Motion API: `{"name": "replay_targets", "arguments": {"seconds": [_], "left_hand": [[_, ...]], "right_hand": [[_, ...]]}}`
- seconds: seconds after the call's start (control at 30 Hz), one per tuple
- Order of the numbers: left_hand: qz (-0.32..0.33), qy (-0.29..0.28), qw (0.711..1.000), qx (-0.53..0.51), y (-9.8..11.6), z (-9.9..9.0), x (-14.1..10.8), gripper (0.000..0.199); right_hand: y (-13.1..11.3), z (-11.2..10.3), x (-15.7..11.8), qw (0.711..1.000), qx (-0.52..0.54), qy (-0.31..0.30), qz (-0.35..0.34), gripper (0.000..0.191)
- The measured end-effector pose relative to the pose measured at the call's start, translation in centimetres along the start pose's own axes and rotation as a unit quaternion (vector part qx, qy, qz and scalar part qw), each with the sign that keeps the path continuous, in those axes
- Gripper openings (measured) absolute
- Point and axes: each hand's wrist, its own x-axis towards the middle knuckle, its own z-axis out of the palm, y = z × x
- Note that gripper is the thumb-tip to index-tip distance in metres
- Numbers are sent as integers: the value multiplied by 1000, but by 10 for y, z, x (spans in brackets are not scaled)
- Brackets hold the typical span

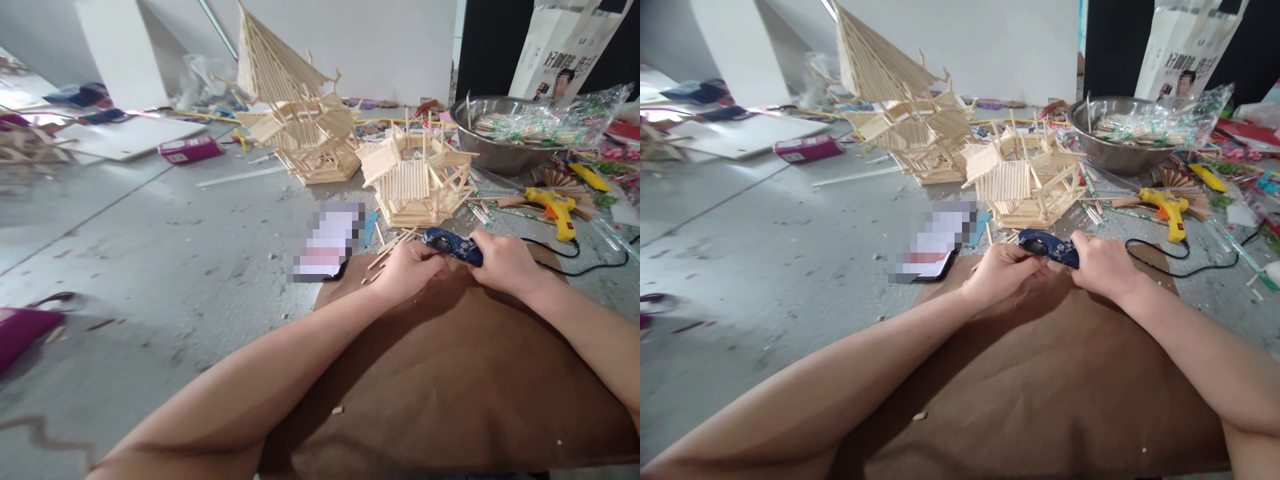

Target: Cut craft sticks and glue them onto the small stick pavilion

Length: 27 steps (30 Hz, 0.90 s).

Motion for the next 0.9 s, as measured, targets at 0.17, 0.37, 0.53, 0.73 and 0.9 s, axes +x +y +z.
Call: {"name": "replay_targets", "arguments": {"seconds": [0.17,0.37,0.53,0.73,0.9], "left_hand": [[-36,-8,998,-44,0,1,2,14],[-49,-11,996,-79,1,2,2,12],[-67,-18,989,-130,2,5,1,11],[-87,-21,983,-163,2,4,2,11],[-67,-3,994,-86,2,3,2,14]], "right_hand": [[0,0,1,1000,-13,-13,4,31],[1,1,1,1000,-21,-8,4,29],[1,2,1,1000,-29,-1,-3,23],[2,1,1,1000,-18,-8,-3,26],[3,1,1,1000,-3,8,-17,31]]}}
